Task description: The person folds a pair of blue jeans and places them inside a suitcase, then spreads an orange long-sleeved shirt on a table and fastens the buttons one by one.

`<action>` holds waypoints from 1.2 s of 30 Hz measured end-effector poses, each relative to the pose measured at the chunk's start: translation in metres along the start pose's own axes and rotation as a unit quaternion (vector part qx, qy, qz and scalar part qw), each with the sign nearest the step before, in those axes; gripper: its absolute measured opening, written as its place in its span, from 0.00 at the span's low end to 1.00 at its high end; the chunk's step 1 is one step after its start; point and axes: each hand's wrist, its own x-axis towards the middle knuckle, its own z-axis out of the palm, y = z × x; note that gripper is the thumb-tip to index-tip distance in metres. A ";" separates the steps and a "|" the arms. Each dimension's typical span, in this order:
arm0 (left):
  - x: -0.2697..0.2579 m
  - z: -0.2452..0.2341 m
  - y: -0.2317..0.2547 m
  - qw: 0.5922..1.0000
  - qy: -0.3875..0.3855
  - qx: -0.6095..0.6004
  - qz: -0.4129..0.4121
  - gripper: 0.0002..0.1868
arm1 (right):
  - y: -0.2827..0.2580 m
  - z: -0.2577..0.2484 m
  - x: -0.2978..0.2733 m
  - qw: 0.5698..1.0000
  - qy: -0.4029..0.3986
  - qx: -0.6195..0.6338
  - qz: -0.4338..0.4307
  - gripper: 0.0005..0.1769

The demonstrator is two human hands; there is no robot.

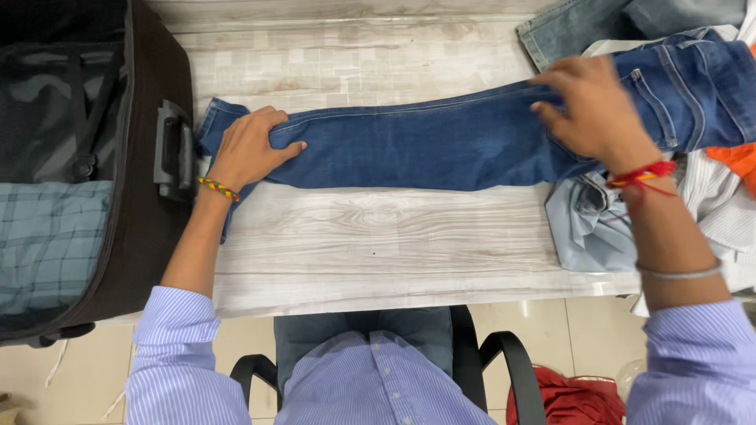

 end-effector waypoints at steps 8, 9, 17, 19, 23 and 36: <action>0.002 -0.024 0.024 0.997 -0.049 -0.044 -0.033 0.26 | 0.002 0.110 0.049 0.990 -0.114 -0.029 0.082 0.26; 0.003 -0.024 0.023 0.996 -0.059 -0.056 -0.037 0.25 | 0.006 0.111 0.050 0.988 -0.113 -0.035 0.094 0.25; -0.006 -0.012 0.005 0.985 -0.047 -0.157 -0.050 0.19 | 0.015 0.117 0.043 0.993 -0.085 0.005 0.082 0.10; -0.005 -0.008 0.002 0.985 -0.039 -0.163 -0.047 0.19 | 0.014 0.119 0.044 0.995 -0.069 0.023 0.067 0.12; -0.009 -0.001 0.000 0.988 -0.021 -0.146 -0.043 0.19 | 0.004 0.118 0.048 0.996 -0.055 -0.024 0.068 0.12; -0.019 0.000 -0.008 0.994 -0.002 -0.106 0.004 0.22 | -0.024 0.137 0.053 0.987 0.043 -0.102 0.117 0.21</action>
